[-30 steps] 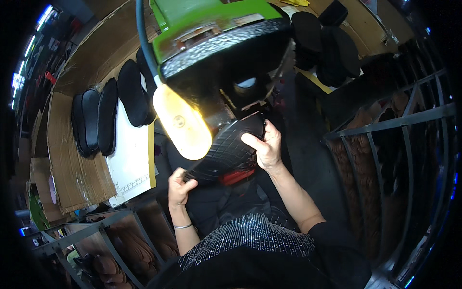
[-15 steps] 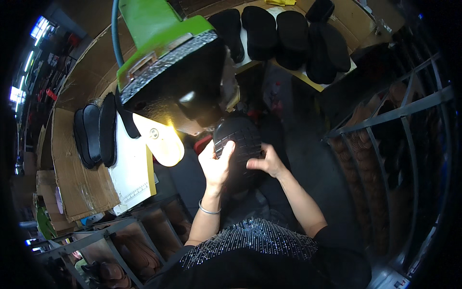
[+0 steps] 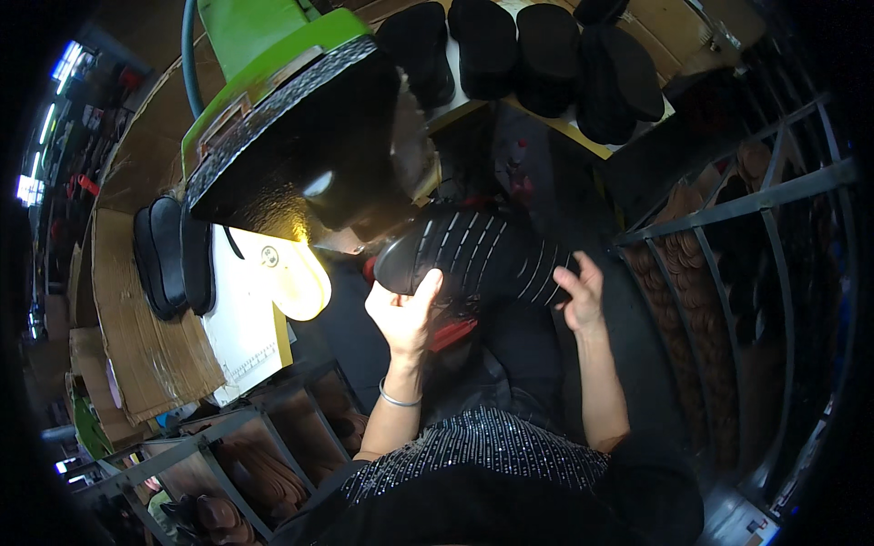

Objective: Operating a specialized machine to attach or trim shoe soles and components.

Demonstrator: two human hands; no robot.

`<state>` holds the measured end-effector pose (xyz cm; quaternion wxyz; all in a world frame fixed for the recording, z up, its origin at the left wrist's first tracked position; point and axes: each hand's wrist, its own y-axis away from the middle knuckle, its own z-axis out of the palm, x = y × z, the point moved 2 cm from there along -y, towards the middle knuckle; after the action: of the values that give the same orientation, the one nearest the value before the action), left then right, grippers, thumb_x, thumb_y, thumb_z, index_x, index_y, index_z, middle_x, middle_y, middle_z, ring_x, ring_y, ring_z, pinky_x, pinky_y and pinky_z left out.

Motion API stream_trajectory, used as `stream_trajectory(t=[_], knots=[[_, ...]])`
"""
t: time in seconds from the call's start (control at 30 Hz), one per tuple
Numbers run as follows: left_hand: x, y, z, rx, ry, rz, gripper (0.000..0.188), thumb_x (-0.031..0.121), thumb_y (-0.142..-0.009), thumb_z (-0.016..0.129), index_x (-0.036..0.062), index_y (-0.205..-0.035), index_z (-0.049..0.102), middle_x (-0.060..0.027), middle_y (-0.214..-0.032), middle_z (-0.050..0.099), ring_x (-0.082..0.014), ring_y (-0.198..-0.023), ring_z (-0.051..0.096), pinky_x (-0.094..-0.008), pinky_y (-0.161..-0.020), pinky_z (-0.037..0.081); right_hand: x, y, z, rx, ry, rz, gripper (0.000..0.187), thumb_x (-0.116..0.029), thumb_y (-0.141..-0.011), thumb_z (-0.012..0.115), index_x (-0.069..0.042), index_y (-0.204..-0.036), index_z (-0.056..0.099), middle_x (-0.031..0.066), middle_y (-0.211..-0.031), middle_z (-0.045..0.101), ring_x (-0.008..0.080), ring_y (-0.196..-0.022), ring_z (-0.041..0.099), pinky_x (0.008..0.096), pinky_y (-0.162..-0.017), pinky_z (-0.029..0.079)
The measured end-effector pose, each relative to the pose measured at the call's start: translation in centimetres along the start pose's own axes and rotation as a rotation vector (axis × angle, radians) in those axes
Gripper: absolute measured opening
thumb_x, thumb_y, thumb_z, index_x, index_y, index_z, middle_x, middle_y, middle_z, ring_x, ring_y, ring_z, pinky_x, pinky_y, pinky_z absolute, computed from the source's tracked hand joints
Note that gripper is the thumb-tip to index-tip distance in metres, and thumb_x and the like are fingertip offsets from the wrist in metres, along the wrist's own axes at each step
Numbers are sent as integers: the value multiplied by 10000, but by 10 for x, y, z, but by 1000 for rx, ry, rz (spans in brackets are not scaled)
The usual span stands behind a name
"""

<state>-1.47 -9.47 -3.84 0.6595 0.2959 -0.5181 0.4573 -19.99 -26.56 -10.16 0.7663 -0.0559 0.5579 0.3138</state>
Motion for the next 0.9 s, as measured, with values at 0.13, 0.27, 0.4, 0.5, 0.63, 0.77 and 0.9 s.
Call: stream_trajectory(t=[0.13,0.27,0.4,0.5,0.63,0.77,0.9], knots=[[9,-13,-21,-51,-355,172,380,-46,-669,753,-44,-1025,622,-73,-888,655,-133,-769,603,-261,-739,495,-56,-34,27,-87,236,-128,246,-95,-785,666,-16,-992,560,-10,-711,597,26,-475,515,150,-333,351],[25,-22,-45,-148,-152,26,400,-55,-678,749,-41,-1054,612,-99,-1003,642,-164,-911,604,-280,-839,481,-79,-62,60,-258,348,-188,256,-46,-759,682,-4,-980,562,-12,-727,605,6,-504,516,129,-344,327],[43,-20,-73,-102,-146,19,279,-56,-706,725,-73,-967,630,-106,-915,669,-164,-837,634,-282,-810,492,-78,-65,103,-382,244,-237,260,-47,-753,692,-1,-979,572,9,-749,616,6,-519,517,127,-365,326],[39,-16,-110,-86,74,-85,271,-61,-693,712,-65,-948,623,-106,-890,665,-154,-786,628,-272,-766,499,-71,-51,135,-451,129,-251,277,-30,-753,676,18,-1004,569,46,-828,627,70,-662,577,183,-558,465],[30,-6,-155,-2,245,-230,222,-26,-712,697,-26,-907,593,-78,-841,649,-110,-708,587,-228,-686,476,-61,-35,160,-606,227,-189,328,9,-723,705,24,-1026,582,64,-903,644,103,-791,602,218,-711,485],[3,14,-196,-151,208,-312,245,-22,-698,761,16,-857,577,-60,-829,641,-85,-718,578,-219,-667,474,-55,-17,190,-603,362,-373,380,-21,-654,809,28,-979,618,61,-894,662,107,-793,610,245,-740,501],[-1,16,-150,-512,-204,-558,361,17,-700,782,-42,-1020,625,-72,-942,663,-114,-847,620,-253,-801,498,-38,-19,187,-524,322,-477,375,-64,-623,846,20,-908,618,45,-775,661,87,-680,610,234,-662,518]])
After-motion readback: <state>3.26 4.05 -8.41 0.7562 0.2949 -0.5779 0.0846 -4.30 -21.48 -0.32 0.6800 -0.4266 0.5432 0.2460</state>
